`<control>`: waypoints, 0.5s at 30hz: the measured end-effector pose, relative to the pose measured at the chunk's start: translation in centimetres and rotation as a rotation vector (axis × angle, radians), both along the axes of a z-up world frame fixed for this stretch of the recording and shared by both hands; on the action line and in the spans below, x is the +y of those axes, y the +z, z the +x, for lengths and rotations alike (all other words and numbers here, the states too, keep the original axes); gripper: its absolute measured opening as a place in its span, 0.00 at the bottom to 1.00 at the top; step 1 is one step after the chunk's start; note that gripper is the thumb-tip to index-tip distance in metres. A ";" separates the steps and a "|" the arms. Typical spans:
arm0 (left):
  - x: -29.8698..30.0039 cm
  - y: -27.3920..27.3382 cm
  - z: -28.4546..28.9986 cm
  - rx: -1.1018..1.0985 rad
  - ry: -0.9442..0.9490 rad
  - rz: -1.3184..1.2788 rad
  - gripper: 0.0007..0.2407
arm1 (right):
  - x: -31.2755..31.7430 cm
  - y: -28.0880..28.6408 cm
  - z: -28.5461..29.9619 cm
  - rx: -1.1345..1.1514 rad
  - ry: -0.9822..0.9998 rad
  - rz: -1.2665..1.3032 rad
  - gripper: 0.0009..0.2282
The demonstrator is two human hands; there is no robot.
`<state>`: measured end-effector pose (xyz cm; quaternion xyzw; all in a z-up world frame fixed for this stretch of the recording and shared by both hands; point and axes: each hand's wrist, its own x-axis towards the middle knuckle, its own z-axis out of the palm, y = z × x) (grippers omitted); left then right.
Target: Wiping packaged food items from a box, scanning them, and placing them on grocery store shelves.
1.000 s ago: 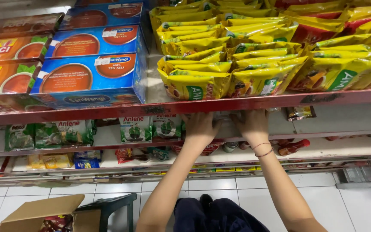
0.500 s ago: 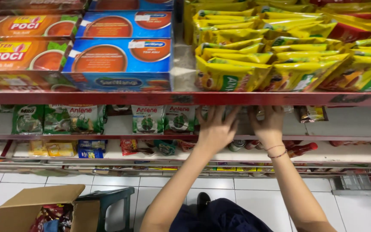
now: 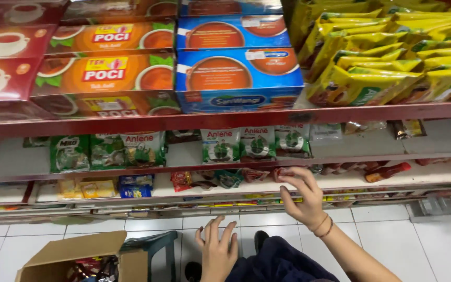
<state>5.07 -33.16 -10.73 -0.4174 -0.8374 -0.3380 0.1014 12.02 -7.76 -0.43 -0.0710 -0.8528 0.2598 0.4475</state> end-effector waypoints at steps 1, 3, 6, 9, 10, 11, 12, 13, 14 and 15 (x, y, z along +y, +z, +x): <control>-2.1 -0.7 -0.6 -0.041 0.048 -0.043 0.14 | -1.8 -0.2 -0.7 -0.006 0.049 0.002 0.13; -6.0 -2.5 -2.1 -0.062 0.073 -0.082 0.14 | -5.5 -0.6 -2.5 -0.016 0.108 -0.026 0.12; -12.1 -5.3 -4.5 -0.088 0.133 -0.148 0.15 | -11.4 -0.8 -5.5 -0.045 0.244 -0.072 0.12; -18.5 -7.1 -7.2 -0.114 0.210 -0.222 0.16 | -17.3 -1.3 -8.6 -0.093 0.371 -0.086 0.12; -20.6 -7.6 -8.0 -0.135 0.262 -0.266 0.17 | -19.3 -1.6 -9.5 -0.124 0.430 -0.081 0.12; -23.0 -8.4 -8.7 -0.141 0.254 -0.271 0.17 | -21.3 -2.0 -10.4 -0.131 0.424 -0.087 0.12; -25.3 -9.3 -9.3 -0.185 0.314 -0.334 0.19 | -23.2 -2.4 -11.2 -0.157 0.458 -0.080 0.12; -27.4 -10.1 -10.0 -0.230 0.373 -0.394 0.20 | -24.9 -2.7 -12.0 -0.186 0.491 -0.071 0.12; -30.2 -12.2 -10.9 -0.237 0.364 -0.397 0.20 | -26.6 -3.3 -12.6 -0.194 0.483 -0.074 0.12; -32.7 -14.2 -11.5 -0.247 0.403 -0.463 0.21 | -28.0 -3.8 -13.1 -0.233 0.509 -0.079 0.12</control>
